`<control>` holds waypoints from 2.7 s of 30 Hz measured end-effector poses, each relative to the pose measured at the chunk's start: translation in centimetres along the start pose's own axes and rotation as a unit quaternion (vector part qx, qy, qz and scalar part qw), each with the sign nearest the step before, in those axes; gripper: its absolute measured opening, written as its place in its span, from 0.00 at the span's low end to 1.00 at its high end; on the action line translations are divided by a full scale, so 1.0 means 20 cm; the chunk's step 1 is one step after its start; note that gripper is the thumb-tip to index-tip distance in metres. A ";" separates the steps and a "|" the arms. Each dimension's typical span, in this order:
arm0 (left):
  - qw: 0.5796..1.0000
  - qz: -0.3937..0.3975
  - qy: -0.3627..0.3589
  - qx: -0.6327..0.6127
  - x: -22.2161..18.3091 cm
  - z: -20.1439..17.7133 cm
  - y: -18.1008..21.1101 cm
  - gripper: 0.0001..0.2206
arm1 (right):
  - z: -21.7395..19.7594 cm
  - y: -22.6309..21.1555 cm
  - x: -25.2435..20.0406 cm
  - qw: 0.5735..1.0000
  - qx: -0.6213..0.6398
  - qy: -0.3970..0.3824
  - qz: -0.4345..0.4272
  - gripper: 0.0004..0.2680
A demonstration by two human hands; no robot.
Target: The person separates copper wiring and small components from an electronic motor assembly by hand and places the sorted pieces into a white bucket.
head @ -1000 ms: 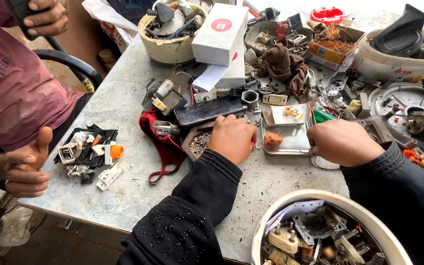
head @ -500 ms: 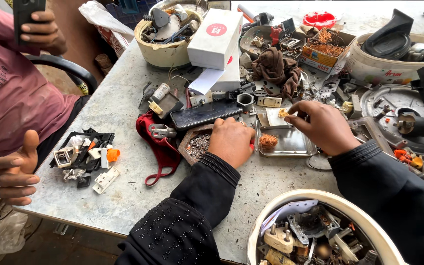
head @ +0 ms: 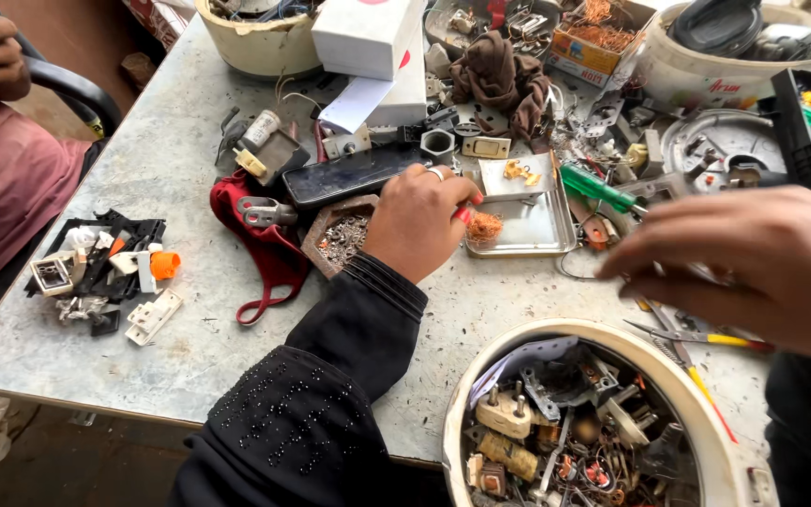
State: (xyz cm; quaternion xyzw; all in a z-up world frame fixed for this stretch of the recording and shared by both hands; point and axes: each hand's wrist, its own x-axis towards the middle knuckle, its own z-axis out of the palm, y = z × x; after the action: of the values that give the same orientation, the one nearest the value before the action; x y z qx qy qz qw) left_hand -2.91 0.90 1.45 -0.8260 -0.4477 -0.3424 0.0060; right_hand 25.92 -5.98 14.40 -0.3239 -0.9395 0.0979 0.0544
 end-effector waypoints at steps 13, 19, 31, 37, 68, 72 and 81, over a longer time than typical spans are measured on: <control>0.997 0.056 -0.030 -0.051 -0.01 0.02 0.05 0.10 | 0.51 0.34 0.42 0.966 -0.159 0.063 0.194 0.06; 0.996 0.051 -0.011 -0.067 -0.01 0.00 0.06 0.10 | 0.59 0.34 0.45 0.959 -0.169 0.097 0.208 0.06; 0.996 0.028 -0.059 -0.057 -0.02 0.01 0.09 0.18 | 0.52 0.28 0.48 0.957 -0.105 0.204 0.176 0.07; 0.997 0.010 -0.061 -0.044 -0.02 0.04 0.08 0.26 | 0.28 0.16 0.42 0.956 0.145 0.207 0.149 0.11; 0.994 0.098 0.029 0.033 -0.04 0.16 0.13 0.11 | 0.23 -0.07 -0.13 0.999 -0.033 -0.029 -0.032 0.11; 0.988 0.132 0.075 -0.005 -0.05 0.08 0.16 0.14 | 0.18 -0.09 -0.21 0.996 -0.059 -0.056 -0.027 0.11; 0.969 0.010 0.178 -0.174 -0.31 -0.20 0.34 0.14 | 0.17 -0.23 -0.29 0.977 -0.118 -0.170 -0.044 0.12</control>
State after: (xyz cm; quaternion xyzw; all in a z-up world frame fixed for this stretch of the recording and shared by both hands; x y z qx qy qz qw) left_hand -2.40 -8.90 3.05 -0.7448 -0.3645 -0.5562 -0.0552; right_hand 27.20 -13.57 11.93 -0.2651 -0.9532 0.0379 -0.1404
